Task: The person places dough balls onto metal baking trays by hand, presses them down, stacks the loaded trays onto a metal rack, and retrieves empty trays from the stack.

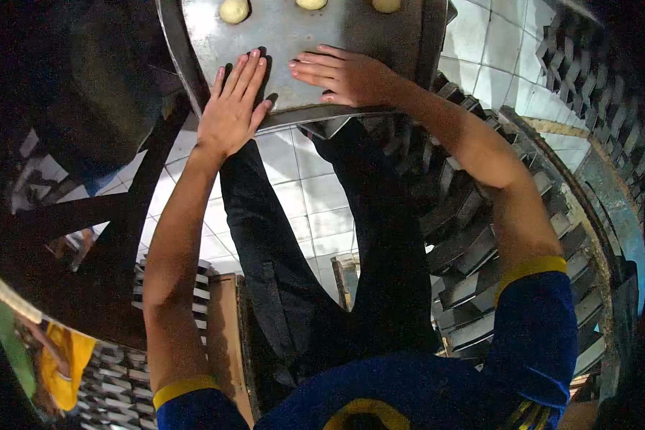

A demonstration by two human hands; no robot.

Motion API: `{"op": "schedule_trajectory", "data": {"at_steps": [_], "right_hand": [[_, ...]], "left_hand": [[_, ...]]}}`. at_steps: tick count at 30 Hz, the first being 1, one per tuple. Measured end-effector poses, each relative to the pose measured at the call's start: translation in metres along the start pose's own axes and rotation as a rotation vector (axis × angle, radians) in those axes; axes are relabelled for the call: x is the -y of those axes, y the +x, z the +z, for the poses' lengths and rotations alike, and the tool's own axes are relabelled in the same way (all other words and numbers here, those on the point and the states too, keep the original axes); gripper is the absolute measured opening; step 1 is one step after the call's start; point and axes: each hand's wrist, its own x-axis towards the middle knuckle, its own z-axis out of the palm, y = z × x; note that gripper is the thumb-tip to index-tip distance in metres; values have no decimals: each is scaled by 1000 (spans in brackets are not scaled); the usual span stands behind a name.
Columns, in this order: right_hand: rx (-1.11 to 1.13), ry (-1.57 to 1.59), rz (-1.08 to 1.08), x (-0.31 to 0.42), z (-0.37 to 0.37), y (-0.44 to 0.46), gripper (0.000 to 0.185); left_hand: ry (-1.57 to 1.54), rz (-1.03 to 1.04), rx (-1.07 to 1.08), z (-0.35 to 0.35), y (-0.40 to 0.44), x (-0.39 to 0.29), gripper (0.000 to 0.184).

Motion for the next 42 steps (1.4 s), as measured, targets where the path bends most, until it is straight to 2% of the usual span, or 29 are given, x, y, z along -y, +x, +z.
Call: {"op": "schedule_trajectory", "data": {"at_steps": [1, 5, 8, 10, 11, 13, 15, 17, 19, 21, 23, 25, 27, 28, 30, 31, 33, 34, 36, 40, 42], "right_hand": [[75, -53, -50, -1, 9, -1, 82], [22, -54, -73, -3, 13, 1, 85], [23, -81, -21, 17, -23, 4, 74], [-453, 64, 235, 26, -53, 4, 73], [-457, 44, 220, 32, -79, 10, 73], [-847, 158, 452, 54, -138, 24, 59], [-1237, 299, 666, 86, -197, 45, 53], [-1295, 449, 625, 123, -267, 88, 50], [-1191, 437, 591, 154, -318, 156, 47], [-1169, 681, 216, 185, -359, 252, 38], [-1030, 483, -40, 209, -405, 362, 32], [-731, 625, 20, 244, -448, 464, 39], [-617, 539, -21, 254, -459, 557, 46], [-612, 442, -60, 252, -463, 597, 49], [-800, 79, -50, 239, -467, 672, 55], [-801, 71, -46, 231, -474, 701, 55], [-984, -88, 231, 213, -482, 744, 54], [-979, -90, 242, 211, -488, 754, 54], [-745, -76, 250, 204, -496, 766, 48], [-640, -52, 212, 193, -512, 773, 43], [-475, 382, 278, 210, -539, 742, 34]], "left_hand": [[6, 21, 36, 4, -1, 2, 76], [41, 0, 92, 8, 1, -1, 79], [-51, -96, -18, -26, -15, -27, 76], [-233, -210, -167, -78, -40, -69, 75], [-378, -267, -258, -109, -61, -90, 75], [-490, -310, -450, -175, -109, -130, 66], [-438, -300, -605, -250, -158, -147, 59], [-425, -334, -879, -309, -191, -123, 58], [-331, -550, -983, -345, -208, -68, 53], [-259, -730, -1040, -373, -217, 4, 52], [-220, -913, -1030, -386, -213, 74, 57], [-27, -1086, -800, -409, -205, 102, 63], [9, -1083, -757, -423, -198, 101, 63], [-26, -1087, -765, -422, -200, 103, 64], [-14, -1093, -733, -421, -202, 107, 66], [-17, -1099, -717, -421, -201, 108, 67], [-54, -1089, -719, -422, -202, 111, 67], [-73, -1097, -706, -424, -202, 111, 67], [-89, -1105, -683, -427, -204, 109, 67], [-90, -1078, -677, -425, -203, 109, 66], [-39, -1100, -690, -422, -201, 109, 66]]}}
